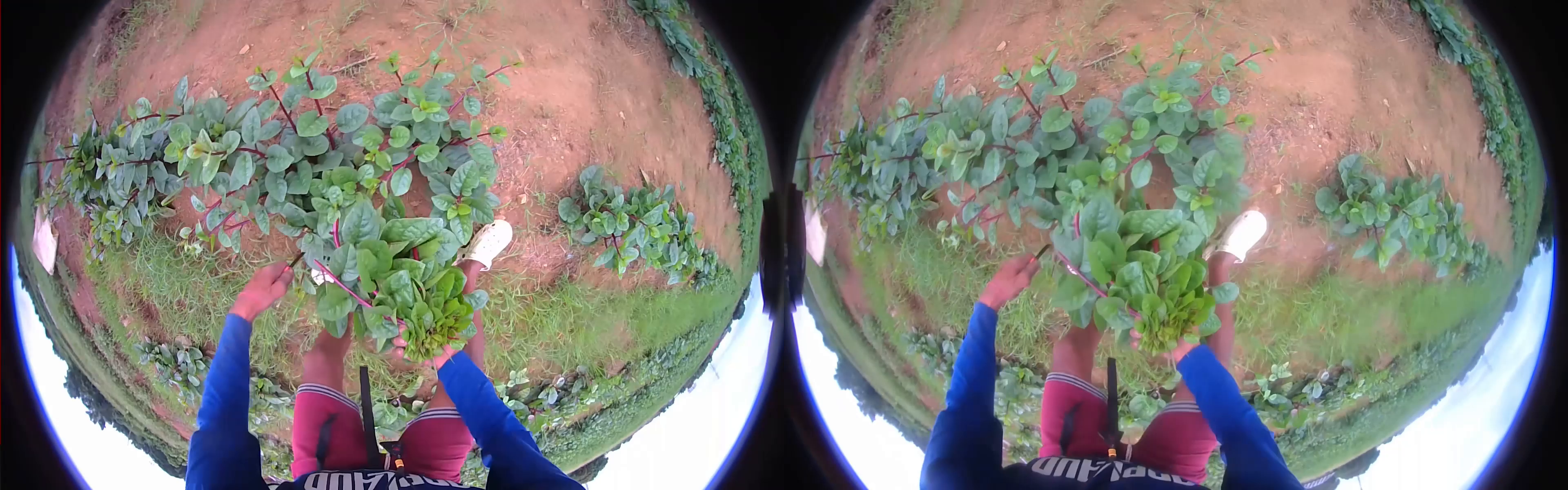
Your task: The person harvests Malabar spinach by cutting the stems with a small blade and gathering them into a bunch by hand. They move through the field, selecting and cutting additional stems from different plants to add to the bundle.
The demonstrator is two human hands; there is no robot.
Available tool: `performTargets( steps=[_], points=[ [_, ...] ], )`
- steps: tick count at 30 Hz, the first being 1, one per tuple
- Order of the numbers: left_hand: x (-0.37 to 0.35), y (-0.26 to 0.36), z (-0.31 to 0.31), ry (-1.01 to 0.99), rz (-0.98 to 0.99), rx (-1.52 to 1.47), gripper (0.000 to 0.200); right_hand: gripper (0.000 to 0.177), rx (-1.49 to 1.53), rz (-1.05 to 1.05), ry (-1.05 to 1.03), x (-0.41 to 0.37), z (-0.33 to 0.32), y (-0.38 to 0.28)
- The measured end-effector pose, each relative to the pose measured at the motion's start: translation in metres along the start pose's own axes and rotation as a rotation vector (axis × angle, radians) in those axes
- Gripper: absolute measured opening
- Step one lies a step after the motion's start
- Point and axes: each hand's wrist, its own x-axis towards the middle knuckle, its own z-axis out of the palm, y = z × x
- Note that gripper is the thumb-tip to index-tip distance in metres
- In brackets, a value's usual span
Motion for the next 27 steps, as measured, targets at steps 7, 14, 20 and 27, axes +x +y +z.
performTargets(
  steps=[7, 14, 20, 27],
  points=[
    [0.083, 0.241, -0.037, 0.206, 0.236, -0.467, 0.024, 0.057, 0.079, -0.233, -0.116, -0.122, -0.003, -0.117],
    [0.351, 0.418, -0.021, 0.153, 0.249, -0.648, 0.029, 0.05, 0.178, -0.466, -0.229, -0.213, -0.016, -0.198],
    [0.477, 0.472, -0.015, 0.301, 0.291, -0.485, 0.054, 0.044, 0.243, -0.551, -0.279, -0.232, -0.024, -0.239],
    [0.488, 0.475, 0.054, -0.17, -0.048, -0.288, 0.06, 0.037, 0.216, -0.574, -0.444, -0.193, -0.012, -0.307]
  ],
)
